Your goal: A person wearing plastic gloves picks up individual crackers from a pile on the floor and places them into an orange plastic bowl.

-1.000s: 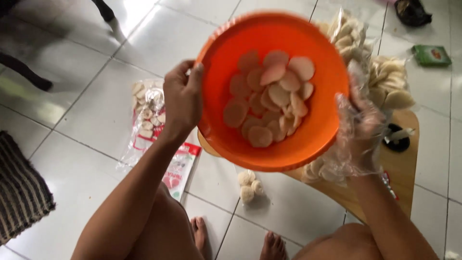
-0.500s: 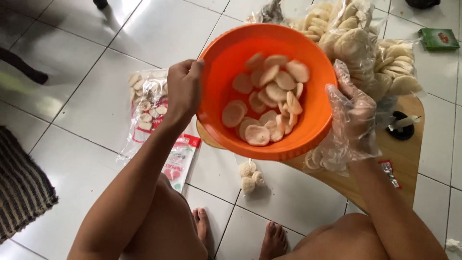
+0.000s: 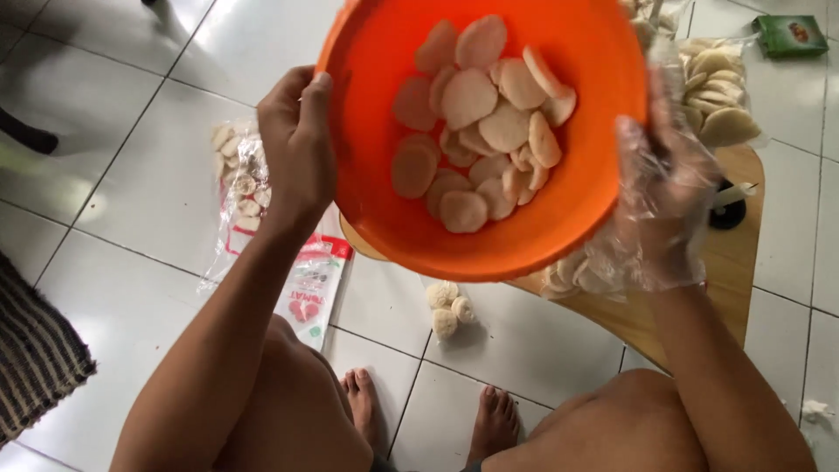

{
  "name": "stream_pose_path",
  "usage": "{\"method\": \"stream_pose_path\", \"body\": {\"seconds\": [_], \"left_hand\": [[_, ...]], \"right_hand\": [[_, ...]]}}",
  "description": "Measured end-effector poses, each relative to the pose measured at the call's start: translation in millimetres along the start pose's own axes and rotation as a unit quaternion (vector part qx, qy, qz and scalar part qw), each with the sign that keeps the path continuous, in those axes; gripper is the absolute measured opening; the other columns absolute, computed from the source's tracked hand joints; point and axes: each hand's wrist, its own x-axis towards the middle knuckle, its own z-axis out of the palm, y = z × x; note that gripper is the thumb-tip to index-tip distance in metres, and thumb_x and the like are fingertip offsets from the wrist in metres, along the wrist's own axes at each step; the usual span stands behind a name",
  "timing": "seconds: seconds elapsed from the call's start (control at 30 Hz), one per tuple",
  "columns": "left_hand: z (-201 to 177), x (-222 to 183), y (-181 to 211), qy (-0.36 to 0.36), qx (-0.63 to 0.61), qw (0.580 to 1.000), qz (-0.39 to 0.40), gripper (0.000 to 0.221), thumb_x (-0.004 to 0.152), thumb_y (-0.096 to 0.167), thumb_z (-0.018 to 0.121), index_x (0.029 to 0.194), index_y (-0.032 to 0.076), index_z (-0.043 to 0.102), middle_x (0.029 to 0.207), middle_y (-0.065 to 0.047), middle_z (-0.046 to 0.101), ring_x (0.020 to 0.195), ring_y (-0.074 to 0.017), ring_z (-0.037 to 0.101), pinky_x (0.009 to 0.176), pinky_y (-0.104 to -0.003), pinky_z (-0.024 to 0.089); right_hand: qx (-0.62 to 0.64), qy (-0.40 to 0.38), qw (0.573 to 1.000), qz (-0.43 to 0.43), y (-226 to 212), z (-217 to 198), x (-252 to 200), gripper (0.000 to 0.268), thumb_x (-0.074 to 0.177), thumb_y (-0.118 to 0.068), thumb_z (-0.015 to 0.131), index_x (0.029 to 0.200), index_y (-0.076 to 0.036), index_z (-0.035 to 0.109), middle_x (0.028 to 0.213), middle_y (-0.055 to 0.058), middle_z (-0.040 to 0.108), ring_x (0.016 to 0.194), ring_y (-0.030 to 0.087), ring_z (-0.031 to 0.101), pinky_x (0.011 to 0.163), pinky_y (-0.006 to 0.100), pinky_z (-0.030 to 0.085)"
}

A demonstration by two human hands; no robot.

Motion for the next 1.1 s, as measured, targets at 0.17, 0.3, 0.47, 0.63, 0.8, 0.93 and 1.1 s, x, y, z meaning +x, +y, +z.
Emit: {"method": "stream_pose_path", "body": {"seconds": [0.17,0.3,0.47,0.63,0.8,0.93,1.1], "left_hand": [[2,-1,-6,0.022,0.069,0.988,-0.139,0.047,0.095,0.025,0.048,0.109,-0.012,0.073,0.082,-0.013,0.074,0.065,-0.0151,0.06,0.057,-0.024,0.049],[-4,-1,-7,-0.006,-0.009,0.999,0.041,0.038,0.105,0.018,0.045,0.112,-0.014,0.065,0.094,-0.016,0.067,0.081,-0.0193,0.054,0.077,-0.031,0.046],[1,-1,-11,0.014,0.06,0.989,-0.135,0.045,0.094,0.025,0.049,0.106,-0.01,0.074,0.088,-0.016,0.075,0.073,-0.0192,0.066,0.065,-0.027,0.054],[-11,6,-18,0.001,0.04,0.994,-0.097,0.038,0.098,0.021,0.049,0.104,-0.008,0.073,0.082,-0.009,0.068,0.068,-0.013,0.054,0.063,-0.025,0.046],[-33,17,-34,-0.013,0.122,0.94,-0.319,0.034,0.101,0.023,0.053,0.093,0.0,0.077,0.064,-0.001,0.054,0.051,-0.0099,0.042,0.048,-0.024,0.038],[-15,8,10,0.005,0.078,0.963,-0.257,0.03,0.1,0.027,0.058,0.075,0.011,0.06,0.065,0.0,0.052,0.058,-0.0105,0.044,0.056,-0.025,0.04],[-47,21,-74,0.064,0.083,0.952,-0.287,0.026,0.091,0.034,0.07,0.073,0.016,0.068,0.061,0.0,0.052,0.055,-0.0123,0.051,0.056,-0.028,0.042]], "right_hand": [[0.063,-0.022,0.998,0.002,-19,13,1,0.035,0.111,-0.002,0.054,0.144,0.011,0.048,0.151,0.031,0.05,0.125,0.03,0.064,0.101,0.032,0.058],[-0.006,-0.013,0.998,-0.06,-11,-1,0,0.042,0.116,0.013,0.057,0.155,0.004,0.043,0.151,0.028,0.057,0.118,0.027,0.066,0.106,0.036,0.057],[0.133,-0.058,0.988,0.049,-24,14,5,0.042,0.108,-0.004,0.053,0.145,0.013,0.041,0.155,0.03,0.042,0.146,0.035,0.043,0.125,0.038,0.039],[0.133,-0.056,0.989,0.036,-32,16,5,0.044,0.109,0.001,0.051,0.151,0.008,0.038,0.155,0.027,0.045,0.142,0.032,0.047,0.122,0.039,0.043],[0.24,-0.108,0.919,0.293,-56,28,-2,0.062,0.095,-0.013,0.06,0.152,0.001,0.042,0.14,0.009,0.058,0.106,0.006,0.057,0.091,0.016,0.051],[0.134,-0.035,0.979,0.149,-34,24,5,0.043,0.105,-0.015,0.059,0.143,0.002,0.049,0.151,0.025,0.047,0.141,0.034,0.046,0.119,0.041,0.041],[0.224,-0.047,0.938,0.262,-60,33,-5,0.04,0.098,-0.014,0.063,0.135,0.0,0.061,0.117,0.008,0.072,0.089,0.007,0.065,0.075,0.015,0.058]]}}
